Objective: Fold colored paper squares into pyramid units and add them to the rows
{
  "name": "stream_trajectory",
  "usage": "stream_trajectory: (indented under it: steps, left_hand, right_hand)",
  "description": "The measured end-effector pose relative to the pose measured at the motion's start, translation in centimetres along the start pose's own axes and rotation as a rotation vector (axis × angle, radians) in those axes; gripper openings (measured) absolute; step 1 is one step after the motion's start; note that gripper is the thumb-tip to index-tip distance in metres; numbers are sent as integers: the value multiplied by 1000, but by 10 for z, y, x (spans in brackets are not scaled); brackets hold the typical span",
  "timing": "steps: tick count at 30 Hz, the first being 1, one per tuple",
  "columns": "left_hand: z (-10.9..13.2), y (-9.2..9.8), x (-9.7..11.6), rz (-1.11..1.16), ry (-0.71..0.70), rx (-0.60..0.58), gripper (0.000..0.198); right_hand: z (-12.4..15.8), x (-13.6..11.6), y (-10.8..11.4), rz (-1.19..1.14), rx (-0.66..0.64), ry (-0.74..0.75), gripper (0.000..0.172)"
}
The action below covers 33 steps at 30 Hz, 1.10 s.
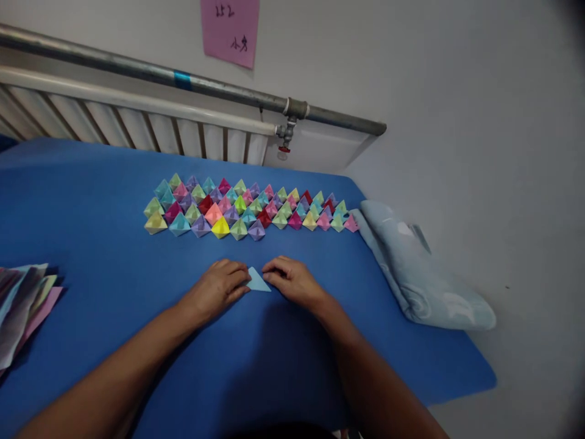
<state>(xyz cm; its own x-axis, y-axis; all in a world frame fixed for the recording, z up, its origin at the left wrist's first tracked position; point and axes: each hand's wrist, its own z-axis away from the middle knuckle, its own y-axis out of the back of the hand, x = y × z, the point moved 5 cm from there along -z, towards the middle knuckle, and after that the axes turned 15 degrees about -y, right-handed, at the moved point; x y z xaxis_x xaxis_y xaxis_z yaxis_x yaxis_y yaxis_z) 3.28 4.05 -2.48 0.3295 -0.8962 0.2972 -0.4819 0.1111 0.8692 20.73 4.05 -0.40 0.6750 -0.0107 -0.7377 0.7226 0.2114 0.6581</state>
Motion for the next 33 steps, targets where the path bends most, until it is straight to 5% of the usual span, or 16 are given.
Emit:
stream_trajectory:
  steps: [8, 17, 23, 29, 33]
  left_hand:
    - [-1, 4, -1, 32, -12, 31, 26]
    - [-4, 4, 6, -119, -66, 60, 29]
    - [-9, 5, 23, -269, 26, 37, 20]
    - [-11, 5, 22, -278, 155, 95, 19]
    - [-8, 9, 18, -193, 186, 199, 19]
  right_hand:
    - [14, -11, -2, 157, -126, 20, 25]
    - [17, -18, -13, 356, 91, 21, 15]
    - [22, -33, -20, 530, 267, 209, 19]
    - [27, -45, -20, 447, 344, 338, 24]
    - [27, -46, -14, 118, 368, 301, 20]
